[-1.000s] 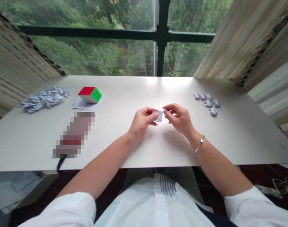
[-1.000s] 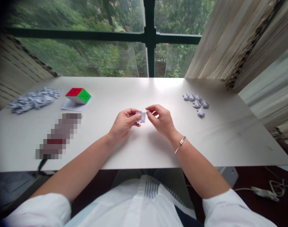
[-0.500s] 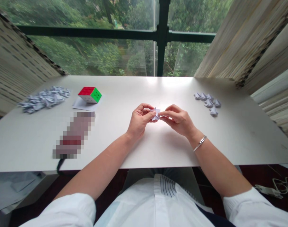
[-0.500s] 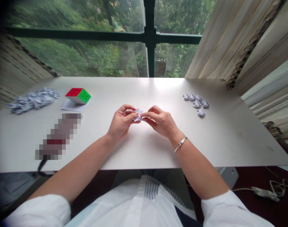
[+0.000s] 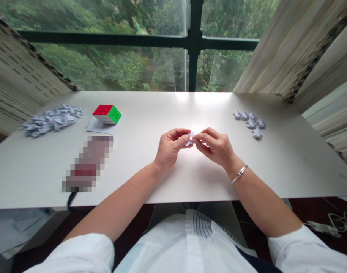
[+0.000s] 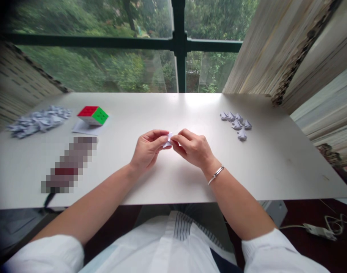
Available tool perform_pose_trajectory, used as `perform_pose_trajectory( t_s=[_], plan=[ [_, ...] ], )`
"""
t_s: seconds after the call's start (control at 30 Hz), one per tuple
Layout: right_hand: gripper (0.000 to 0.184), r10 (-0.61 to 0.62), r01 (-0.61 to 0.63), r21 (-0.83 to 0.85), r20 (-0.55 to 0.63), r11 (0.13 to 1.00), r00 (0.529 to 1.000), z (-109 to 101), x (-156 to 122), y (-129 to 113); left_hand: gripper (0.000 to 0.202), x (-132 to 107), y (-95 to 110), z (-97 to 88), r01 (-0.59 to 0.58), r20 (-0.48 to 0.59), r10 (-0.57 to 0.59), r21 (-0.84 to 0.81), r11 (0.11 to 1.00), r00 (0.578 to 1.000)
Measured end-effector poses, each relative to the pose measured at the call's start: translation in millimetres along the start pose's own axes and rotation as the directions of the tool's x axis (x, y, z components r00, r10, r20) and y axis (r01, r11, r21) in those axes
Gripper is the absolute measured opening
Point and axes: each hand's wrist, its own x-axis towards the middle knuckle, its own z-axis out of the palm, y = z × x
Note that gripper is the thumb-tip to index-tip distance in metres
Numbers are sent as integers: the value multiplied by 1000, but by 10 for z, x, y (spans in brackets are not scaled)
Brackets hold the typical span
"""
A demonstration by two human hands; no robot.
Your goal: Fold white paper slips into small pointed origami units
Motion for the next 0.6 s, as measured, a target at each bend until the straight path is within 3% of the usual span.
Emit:
perform_pose_trajectory(
  t_s=[0.23,0.6],
  plan=[
    [14,117,-99,133,-131,986,985,119,3,-33,42,-1,-65,16,-89,49,90,-27,996,995],
    [15,288,-245,234,-171,941,942,195,49,-85,29,6,-107,37,-147,-8,148,68,987,989]
  ],
)
